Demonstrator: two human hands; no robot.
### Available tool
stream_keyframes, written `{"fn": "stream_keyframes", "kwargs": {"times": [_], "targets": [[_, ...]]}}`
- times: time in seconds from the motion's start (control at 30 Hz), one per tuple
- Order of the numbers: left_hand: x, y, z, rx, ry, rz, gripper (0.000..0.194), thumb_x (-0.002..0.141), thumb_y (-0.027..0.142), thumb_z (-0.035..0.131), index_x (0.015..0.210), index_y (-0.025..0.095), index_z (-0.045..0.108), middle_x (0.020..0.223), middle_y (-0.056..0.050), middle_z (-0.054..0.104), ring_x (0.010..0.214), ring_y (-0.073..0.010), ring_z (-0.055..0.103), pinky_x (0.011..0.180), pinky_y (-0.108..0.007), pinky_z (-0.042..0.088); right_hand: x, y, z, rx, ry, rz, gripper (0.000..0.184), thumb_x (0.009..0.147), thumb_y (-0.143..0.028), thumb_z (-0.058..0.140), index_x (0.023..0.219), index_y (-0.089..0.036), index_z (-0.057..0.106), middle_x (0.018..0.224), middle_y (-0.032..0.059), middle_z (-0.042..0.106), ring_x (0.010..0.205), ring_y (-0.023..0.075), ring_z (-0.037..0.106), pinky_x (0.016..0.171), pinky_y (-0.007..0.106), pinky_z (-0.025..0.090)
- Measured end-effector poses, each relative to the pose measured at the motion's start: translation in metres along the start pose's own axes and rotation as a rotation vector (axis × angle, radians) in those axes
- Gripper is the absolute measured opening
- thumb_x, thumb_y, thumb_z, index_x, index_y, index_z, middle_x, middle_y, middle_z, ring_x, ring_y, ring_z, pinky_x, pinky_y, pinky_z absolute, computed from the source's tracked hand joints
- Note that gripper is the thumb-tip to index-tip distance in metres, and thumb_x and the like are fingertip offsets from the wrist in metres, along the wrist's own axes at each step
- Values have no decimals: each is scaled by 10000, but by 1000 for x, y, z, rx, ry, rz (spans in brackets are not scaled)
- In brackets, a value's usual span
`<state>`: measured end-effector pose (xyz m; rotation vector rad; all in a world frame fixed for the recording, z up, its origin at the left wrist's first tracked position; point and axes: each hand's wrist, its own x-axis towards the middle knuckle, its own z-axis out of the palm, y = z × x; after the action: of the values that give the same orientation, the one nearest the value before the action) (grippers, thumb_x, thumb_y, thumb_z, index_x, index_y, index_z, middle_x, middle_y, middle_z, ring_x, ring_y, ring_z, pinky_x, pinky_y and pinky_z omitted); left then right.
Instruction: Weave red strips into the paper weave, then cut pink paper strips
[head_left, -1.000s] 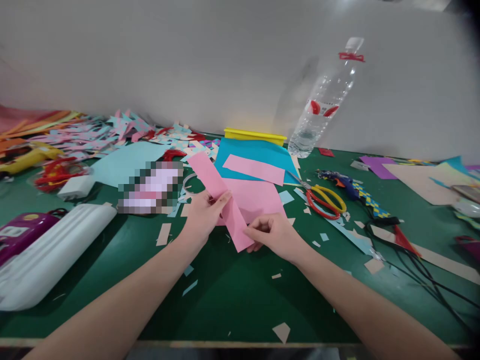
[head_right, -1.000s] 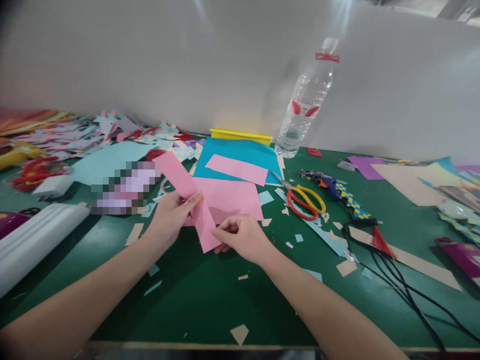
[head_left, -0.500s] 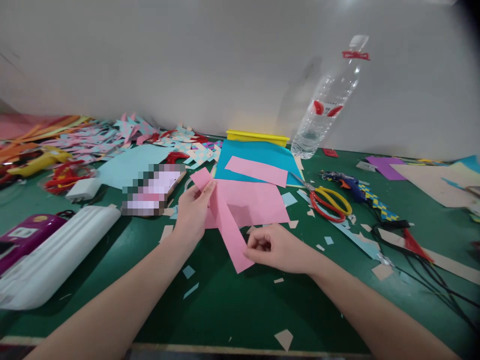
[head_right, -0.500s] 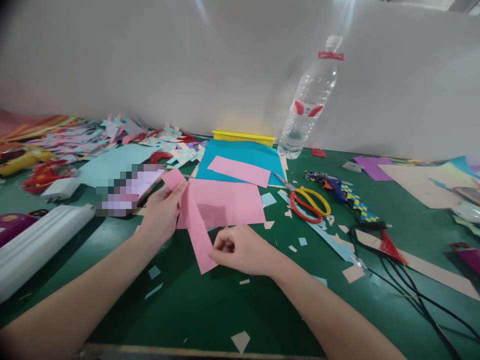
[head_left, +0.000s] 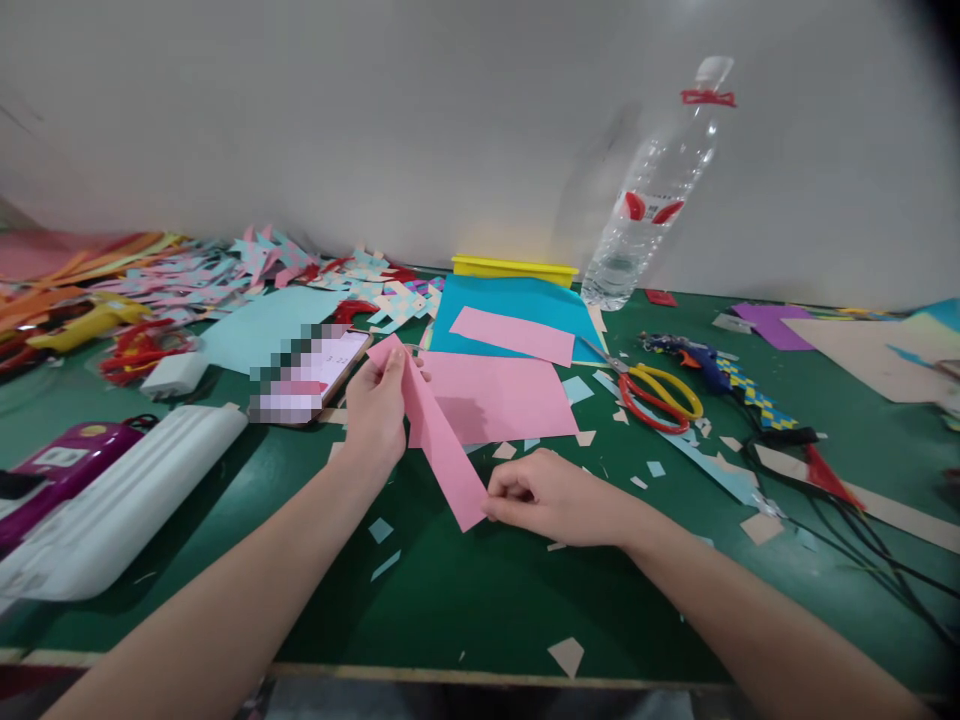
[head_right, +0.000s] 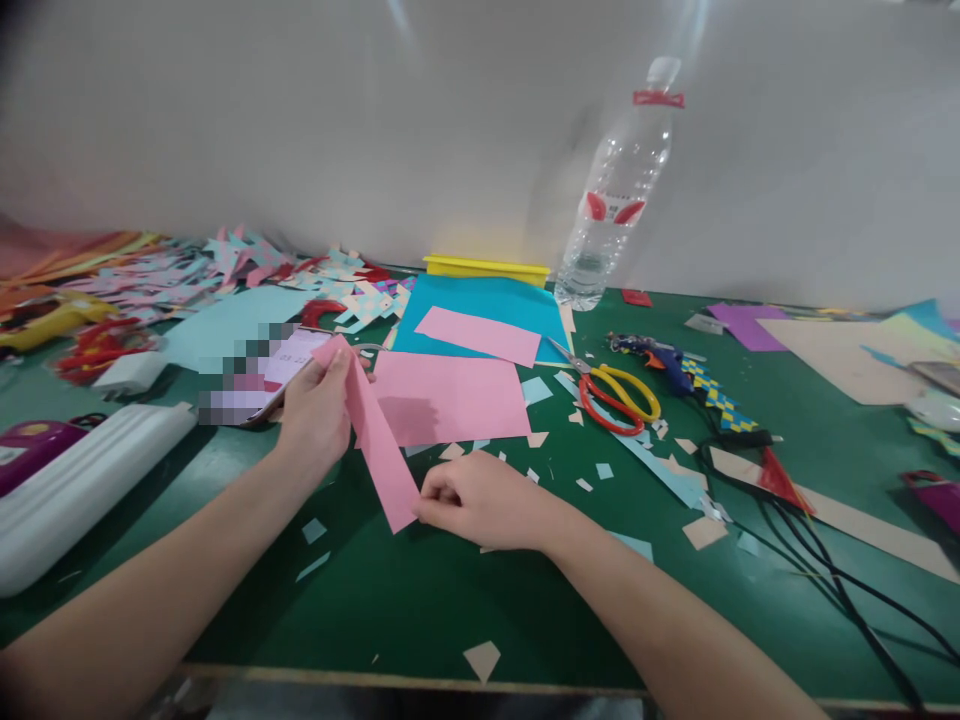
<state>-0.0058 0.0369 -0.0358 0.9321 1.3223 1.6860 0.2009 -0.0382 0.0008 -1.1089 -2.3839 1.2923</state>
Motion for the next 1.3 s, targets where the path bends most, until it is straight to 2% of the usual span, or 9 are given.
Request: {"fn": "stream_keyframes", "kwargs": {"times": [0.17, 0.2, 0.37, 0.43, 0.53, 0.63, 0.73, 0.87, 1.3], "targets": [[-6, 9, -2, 148, -108, 91, 321, 852, 498, 523, 857, 190, 611, 602, 10, 540, 452, -109, 469, 444, -228, 372, -2, -3, -8, -49, 41, 21, 384, 815, -527, 562, 682, -179, 652, 563, -11, 575, 493, 94, 487, 474, 231, 321], [-8, 12, -3, 230, -163, 143, 332, 873, 498, 491, 882, 191, 617, 592, 9, 531, 448, -111, 455, 441, -230, 353, -5, -2, -15, -84, 122, 52, 429, 815, -571, 538, 679, -181, 655, 565, -4, 577, 493, 99, 486, 469, 238, 313], [-20, 23, -2, 770, -520, 421, 390, 929, 474, 377, 983, 194, 644, 732, -49, 633, 574, -167, 547, 530, -261, 367, -31, 20, -69, -434, 898, 267, 397, 892, -498, 435, 779, -189, 656, 635, 32, 635, 529, 136, 528, 510, 268, 335], [-28, 23, 2, 971, -725, 475, 414, 925, 485, 387, 1149, 203, 591, 717, -44, 649, 566, -189, 566, 528, -269, 360, -44, 37, -84, -553, 1012, 314, 328, 855, -477, 503, 800, -192, 657, 694, 52, 671, 623, 178, 598, 574, 284, 385], [-37, 20, 8, 1081, -819, 677, 492, 924, 449, 418, 1327, 169, 446, 945, -99, 678, 804, -251, 626, 665, -314, 424, -55, 69, -92, -659, 1015, 411, 343, 846, -489, 490, 860, -187, 653, 722, 69, 681, 647, 212, 612, 581, 306, 407], [-42, 19, 12, 1048, -791, 947, 388, 948, 325, 399, 1282, 143, 477, 1235, -138, 577, 1148, -274, 500, 928, -381, 358, -58, 98, -94, -763, 867, 453, 324, 840, -448, 491, 912, -170, 641, 846, 91, 684, 775, 241, 613, 650, 331, 441], [-44, 18, 14, 1104, -912, 1064, 290, 970, 249, 356, 1139, 163, 576, 1157, -102, 626, 1120, -244, 510, 957, -388, 320, -57, 115, -96, -857, 824, 457, 340, 842, -423, 476, 964, -146, 629, 977, 121, 654, 936, 271, 582, 785, 369, 450], [-45, 13, 15, 1182, -1070, 1084, 269, 974, 225, 376, 1090, 143, 604, 1102, -88, 651, 1031, -220, 558, 894, -367, 362, -58, 123, -99, -956, 808, 540, 414, 856, -435, 438, 1078, -119, 589, 1054, 150, 610, 1010, 310, 543, 825, 401, 448], [-35, 1, 13, 980, -1086, 1045, 200, 928, 148, 457, 947, 186, 653, 1041, -19, 665, 989, -168, 559, 857, -320, 409, -57, 147, -105, -983, 707, 631, 552, 889, -515, 355, 1108, -62, 581, 1013, 208, 601, 979, 341, 559, 811, 431, 464]]}}
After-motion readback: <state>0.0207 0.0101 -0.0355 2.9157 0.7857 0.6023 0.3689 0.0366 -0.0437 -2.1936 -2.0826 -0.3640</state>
